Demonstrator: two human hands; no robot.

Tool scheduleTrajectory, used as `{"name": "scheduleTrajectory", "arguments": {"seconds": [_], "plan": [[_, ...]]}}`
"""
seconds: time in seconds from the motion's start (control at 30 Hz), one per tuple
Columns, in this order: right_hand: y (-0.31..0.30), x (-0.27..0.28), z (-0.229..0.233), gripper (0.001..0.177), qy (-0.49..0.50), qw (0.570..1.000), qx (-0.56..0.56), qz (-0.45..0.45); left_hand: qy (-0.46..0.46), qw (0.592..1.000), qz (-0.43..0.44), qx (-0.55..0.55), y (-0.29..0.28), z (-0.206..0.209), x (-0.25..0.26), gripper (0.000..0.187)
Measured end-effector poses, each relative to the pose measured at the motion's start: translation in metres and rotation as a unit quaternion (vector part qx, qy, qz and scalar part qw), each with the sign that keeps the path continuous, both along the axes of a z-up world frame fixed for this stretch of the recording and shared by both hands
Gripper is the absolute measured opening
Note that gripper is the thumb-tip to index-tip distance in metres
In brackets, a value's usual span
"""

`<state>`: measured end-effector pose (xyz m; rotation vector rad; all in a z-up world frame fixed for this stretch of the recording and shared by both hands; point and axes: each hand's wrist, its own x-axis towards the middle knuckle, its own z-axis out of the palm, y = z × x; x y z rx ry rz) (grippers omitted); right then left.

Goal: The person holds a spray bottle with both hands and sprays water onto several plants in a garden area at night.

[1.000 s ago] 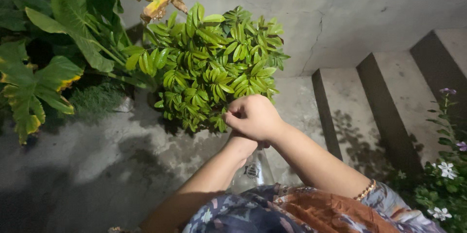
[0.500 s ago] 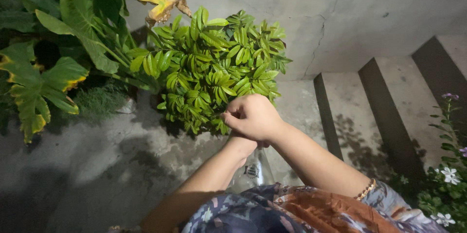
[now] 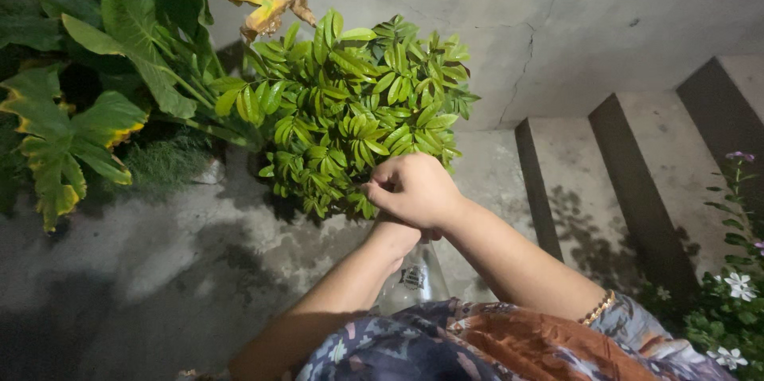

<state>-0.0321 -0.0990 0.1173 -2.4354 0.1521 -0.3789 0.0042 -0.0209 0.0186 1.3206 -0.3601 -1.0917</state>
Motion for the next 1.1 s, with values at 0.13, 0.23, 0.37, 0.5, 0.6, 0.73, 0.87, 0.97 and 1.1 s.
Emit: {"name": "scheduleTrajectory", "arguments": {"seconds": [0.13,0.23,0.37,0.5,0.6,0.73,0.87,0.97,1.1], "plan": [[0.004,0.0,-0.001,0.028,0.01,1.0,-0.001,0.003,0.012,1.0,0.003,-0.004,0.002,-0.004,0.0,0.032],[0.008,0.003,-0.002,0.029,0.02,1.0,-0.012,0.002,-0.057,0.998,-0.007,0.018,0.008,-0.006,0.003,0.032],[0.017,0.007,-0.001,0.028,-0.005,1.0,-0.01,-0.001,-0.053,0.998,-0.018,-0.006,0.016,-0.006,0.008,0.029],[0.029,0.017,0.008,0.026,-0.016,0.999,-0.037,-0.004,0.068,0.996,0.027,-0.044,0.02,-0.011,0.023,0.033],[0.042,0.026,0.016,0.025,-0.017,0.999,-0.031,-0.022,0.077,0.995,0.02,-0.068,0.026,-0.018,0.036,0.038],[0.062,0.038,0.022,0.025,-0.031,0.999,-0.032,-0.004,-0.003,0.999,-0.006,-0.042,0.05,-0.019,0.052,0.042],[0.087,0.057,0.019,0.025,-0.05,0.998,-0.043,0.013,-0.078,0.995,0.028,-0.058,0.076,-0.013,0.067,0.041],[0.107,0.068,0.018,0.025,-0.052,0.998,-0.036,0.017,0.017,0.999,0.024,-0.02,0.098,-0.002,0.075,0.038],[0.127,0.076,0.019,0.023,-0.05,0.998,-0.02,0.028,0.0,0.999,0.022,-0.033,0.122,0.008,0.082,0.034]]}}
